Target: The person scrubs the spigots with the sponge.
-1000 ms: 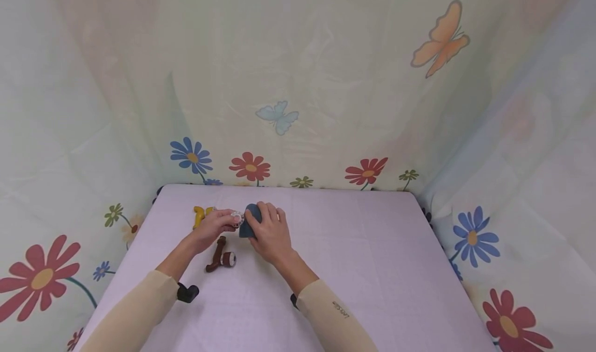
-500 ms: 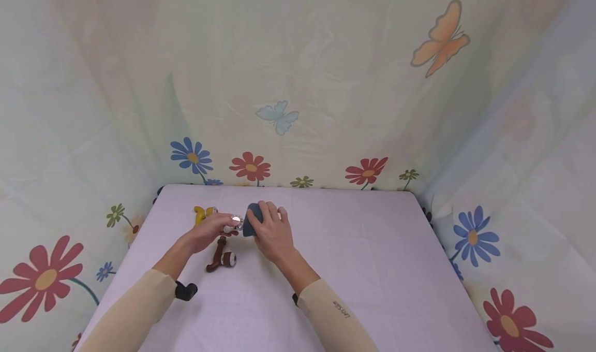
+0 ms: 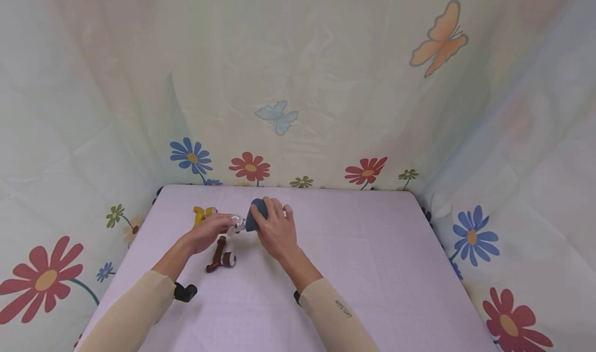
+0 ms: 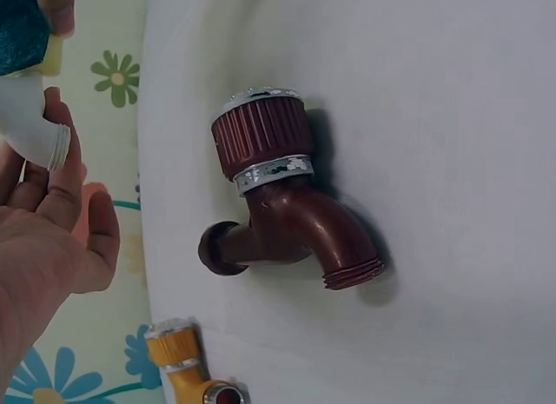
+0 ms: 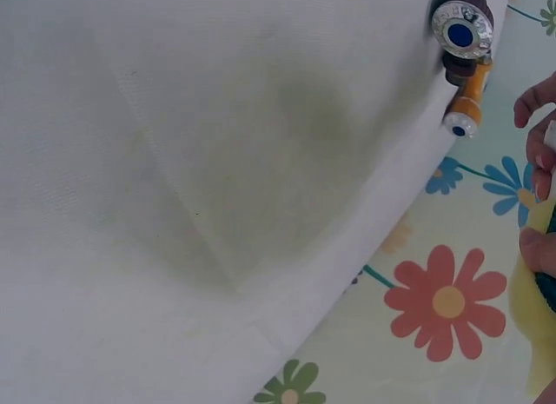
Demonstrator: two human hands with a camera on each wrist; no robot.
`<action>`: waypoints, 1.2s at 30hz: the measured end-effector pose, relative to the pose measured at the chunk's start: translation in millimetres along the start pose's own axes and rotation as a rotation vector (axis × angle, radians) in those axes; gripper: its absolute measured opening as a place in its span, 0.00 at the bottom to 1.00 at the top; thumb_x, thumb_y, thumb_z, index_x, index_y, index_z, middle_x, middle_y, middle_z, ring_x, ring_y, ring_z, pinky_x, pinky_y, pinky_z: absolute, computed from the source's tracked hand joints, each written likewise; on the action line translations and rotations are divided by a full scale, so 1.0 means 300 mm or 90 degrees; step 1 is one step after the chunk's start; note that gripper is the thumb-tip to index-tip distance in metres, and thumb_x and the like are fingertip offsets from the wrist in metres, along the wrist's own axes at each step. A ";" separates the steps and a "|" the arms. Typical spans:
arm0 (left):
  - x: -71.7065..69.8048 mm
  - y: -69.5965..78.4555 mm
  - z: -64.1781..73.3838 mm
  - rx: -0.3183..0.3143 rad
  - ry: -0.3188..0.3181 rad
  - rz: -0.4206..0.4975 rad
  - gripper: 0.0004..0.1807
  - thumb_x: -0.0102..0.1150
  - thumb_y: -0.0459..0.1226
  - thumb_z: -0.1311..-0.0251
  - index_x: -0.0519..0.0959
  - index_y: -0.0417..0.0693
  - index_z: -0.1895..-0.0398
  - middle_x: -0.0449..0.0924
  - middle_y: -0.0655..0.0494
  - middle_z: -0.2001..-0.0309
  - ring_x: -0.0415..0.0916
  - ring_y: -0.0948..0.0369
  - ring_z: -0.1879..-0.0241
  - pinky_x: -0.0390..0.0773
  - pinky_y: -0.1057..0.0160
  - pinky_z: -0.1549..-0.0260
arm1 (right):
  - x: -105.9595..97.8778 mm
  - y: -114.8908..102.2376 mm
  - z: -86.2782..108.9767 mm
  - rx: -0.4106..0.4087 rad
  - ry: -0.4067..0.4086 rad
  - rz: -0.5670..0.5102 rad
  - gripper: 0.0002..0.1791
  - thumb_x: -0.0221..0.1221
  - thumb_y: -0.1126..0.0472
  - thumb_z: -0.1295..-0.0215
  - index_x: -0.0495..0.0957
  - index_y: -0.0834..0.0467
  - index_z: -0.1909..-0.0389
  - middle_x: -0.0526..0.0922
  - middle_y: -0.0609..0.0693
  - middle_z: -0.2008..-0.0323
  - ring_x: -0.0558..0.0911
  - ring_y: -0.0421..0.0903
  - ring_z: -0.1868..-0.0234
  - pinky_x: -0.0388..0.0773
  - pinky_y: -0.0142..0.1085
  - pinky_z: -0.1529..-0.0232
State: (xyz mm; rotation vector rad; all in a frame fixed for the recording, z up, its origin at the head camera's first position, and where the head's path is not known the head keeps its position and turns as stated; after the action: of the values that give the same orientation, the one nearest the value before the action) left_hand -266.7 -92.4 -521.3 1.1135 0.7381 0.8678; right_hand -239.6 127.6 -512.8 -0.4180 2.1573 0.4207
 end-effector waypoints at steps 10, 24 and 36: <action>-0.001 0.012 0.007 -0.006 0.001 0.043 0.25 0.53 0.52 0.26 0.81 0.41 0.43 0.83 0.50 0.52 0.72 0.51 0.45 0.50 0.33 0.26 | 0.001 0.016 -0.005 0.031 0.007 -0.040 0.40 0.78 0.45 0.46 0.76 0.42 0.30 0.70 0.57 0.30 0.66 0.55 0.30 0.61 0.54 0.41; -0.007 0.005 0.002 0.030 0.007 0.056 0.32 0.48 0.54 0.24 0.74 0.36 0.34 0.82 0.48 0.45 0.78 0.52 0.42 0.61 0.44 0.27 | -0.007 0.016 -0.009 0.078 -0.031 -0.098 0.46 0.77 0.39 0.47 0.72 0.42 0.26 0.65 0.57 0.26 0.63 0.55 0.27 0.63 0.53 0.34; -0.011 0.005 0.004 0.062 0.019 0.161 0.32 0.42 0.55 0.22 0.70 0.38 0.32 0.84 0.52 0.48 0.81 0.54 0.45 0.55 0.39 0.23 | -0.003 0.023 -0.004 0.094 0.013 -0.176 0.51 0.75 0.35 0.47 0.67 0.46 0.24 0.66 0.57 0.26 0.66 0.55 0.28 0.68 0.53 0.30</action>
State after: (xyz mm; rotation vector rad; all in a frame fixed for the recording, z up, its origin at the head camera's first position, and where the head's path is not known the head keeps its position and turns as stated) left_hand -267.5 -95.6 -519.3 1.3013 0.6785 1.0732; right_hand -242.8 133.2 -510.4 -0.6282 2.0956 0.1019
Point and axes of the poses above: each hand's wrist, its own z-axis away from the middle knuckle, its own x-axis out of the palm, y = z × x, the point moved 2 cm from there along -z, towards the middle knuckle
